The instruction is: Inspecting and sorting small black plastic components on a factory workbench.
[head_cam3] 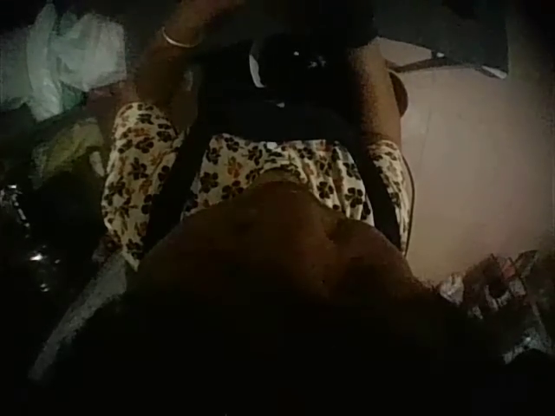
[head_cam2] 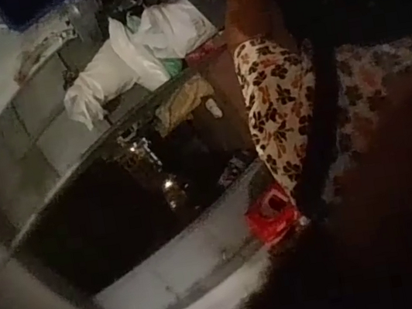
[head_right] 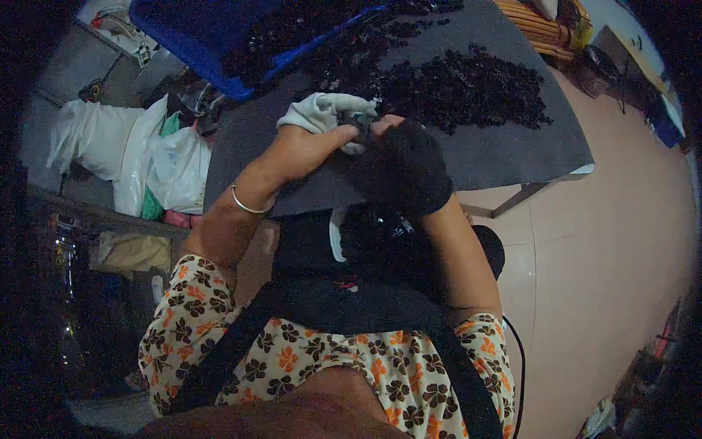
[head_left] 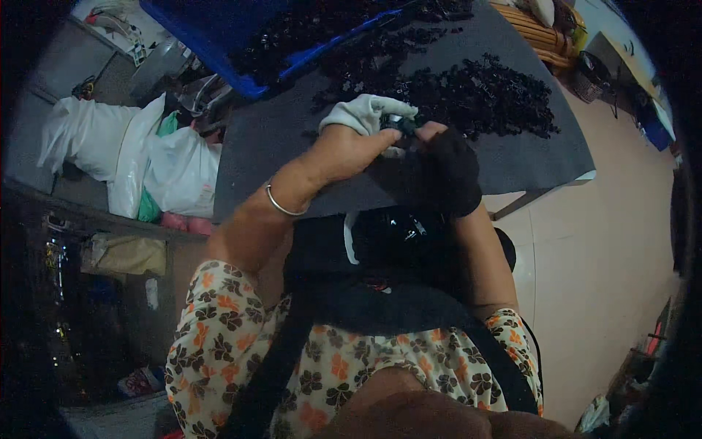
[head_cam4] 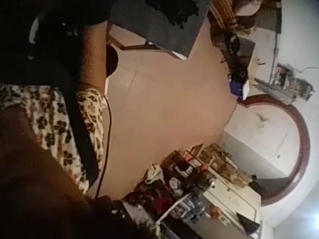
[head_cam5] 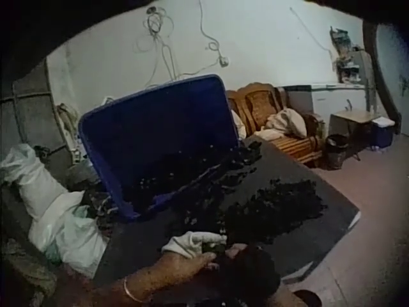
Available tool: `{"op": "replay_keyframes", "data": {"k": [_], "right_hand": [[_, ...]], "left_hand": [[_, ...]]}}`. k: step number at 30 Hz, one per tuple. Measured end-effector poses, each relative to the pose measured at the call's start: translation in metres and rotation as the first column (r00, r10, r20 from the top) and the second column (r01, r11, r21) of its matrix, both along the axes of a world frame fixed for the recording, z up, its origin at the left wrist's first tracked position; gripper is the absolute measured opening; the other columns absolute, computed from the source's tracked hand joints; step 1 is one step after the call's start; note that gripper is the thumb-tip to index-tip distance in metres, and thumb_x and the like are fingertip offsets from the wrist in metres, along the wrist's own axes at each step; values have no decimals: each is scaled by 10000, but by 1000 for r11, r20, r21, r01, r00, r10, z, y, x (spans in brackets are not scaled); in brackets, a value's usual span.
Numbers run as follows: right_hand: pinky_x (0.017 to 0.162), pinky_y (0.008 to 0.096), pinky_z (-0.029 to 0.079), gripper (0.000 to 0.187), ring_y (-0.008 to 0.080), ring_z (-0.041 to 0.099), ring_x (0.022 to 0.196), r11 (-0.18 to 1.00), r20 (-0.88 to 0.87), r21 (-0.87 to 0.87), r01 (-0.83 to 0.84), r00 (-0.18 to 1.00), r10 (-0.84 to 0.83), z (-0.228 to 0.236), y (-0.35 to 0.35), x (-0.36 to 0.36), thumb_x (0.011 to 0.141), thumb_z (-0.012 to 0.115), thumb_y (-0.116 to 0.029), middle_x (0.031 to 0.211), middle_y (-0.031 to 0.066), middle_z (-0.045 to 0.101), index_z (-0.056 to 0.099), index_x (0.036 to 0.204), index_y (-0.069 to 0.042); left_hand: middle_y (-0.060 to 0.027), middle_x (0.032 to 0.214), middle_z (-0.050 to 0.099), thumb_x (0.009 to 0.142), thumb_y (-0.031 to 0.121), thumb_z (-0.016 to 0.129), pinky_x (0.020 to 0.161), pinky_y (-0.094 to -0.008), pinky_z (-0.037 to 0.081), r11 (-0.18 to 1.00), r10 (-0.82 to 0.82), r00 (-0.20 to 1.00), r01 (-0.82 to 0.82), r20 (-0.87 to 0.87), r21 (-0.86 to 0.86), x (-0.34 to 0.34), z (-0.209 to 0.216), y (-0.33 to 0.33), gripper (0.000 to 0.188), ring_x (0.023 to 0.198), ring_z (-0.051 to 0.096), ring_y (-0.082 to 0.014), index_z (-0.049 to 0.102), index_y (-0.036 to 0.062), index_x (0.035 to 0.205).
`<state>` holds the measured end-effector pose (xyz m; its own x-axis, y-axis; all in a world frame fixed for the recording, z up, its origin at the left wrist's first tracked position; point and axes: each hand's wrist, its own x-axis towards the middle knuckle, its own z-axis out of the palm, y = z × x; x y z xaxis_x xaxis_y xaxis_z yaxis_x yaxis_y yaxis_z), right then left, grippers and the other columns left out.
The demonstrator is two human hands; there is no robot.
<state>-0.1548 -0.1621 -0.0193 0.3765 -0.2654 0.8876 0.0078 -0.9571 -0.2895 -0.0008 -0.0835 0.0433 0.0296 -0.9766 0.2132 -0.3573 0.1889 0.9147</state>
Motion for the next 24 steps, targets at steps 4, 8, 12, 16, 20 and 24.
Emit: {"op": "replay_keyframes", "data": {"k": [4,8,12,16,20,24], "right_hand": [[671,356,491,325,306,593,812,999,-32,-21,46,998,-47,6,6,-6,694,601,28,932,147,593,560,1004,-58],[675,359,494,339,314,594,819,998,-94,-33,57,994,-60,6,5,-9,693,606,14,948,152,592,556,1020,-61],[672,364,494,333,318,592,818,999,-219,-12,-31,975,28,14,8,-12,687,619,-2,962,157,588,562,1010,-63],[664,370,490,333,322,594,804,997,-278,-55,-47,960,30,19,14,-13,680,630,-17,964,162,585,564,1002,-64],[635,368,478,315,319,591,739,993,-186,105,-59,980,78,15,17,-1,685,666,-90,914,151,588,567,980,-41],[624,352,464,277,295,593,700,812,-218,567,-141,924,313,15,24,-9,716,679,-167,798,153,597,588,915,3]], "left_hand": [[-99,1070,565,806,-18,550,730,-276,533,998,10,991,-1,-131,68,-3,3,7,303,863,583,-150,522,16,1106],[-70,1005,602,802,32,601,702,-262,513,992,32,997,-23,-68,128,-1,11,10,285,860,578,-125,558,6,1083],[-69,952,597,796,57,626,651,-250,511,976,58,989,-27,-138,217,4,11,14,275,803,576,-119,562,10,1059],[-54,888,597,794,86,639,623,-245,506,975,87,987,-57,-134,214,3,10,22,239,804,571,-120,578,30,1018],[-59,876,598,797,93,634,603,-244,494,994,91,996,-90,-2,66,7,0,36,188,792,568,-105,590,31,969],[-81,925,616,802,29,595,676,-236,478,993,76,887,-26,455,-114,-7,12,56,204,757,578,-105,578,-6,1003]]}}
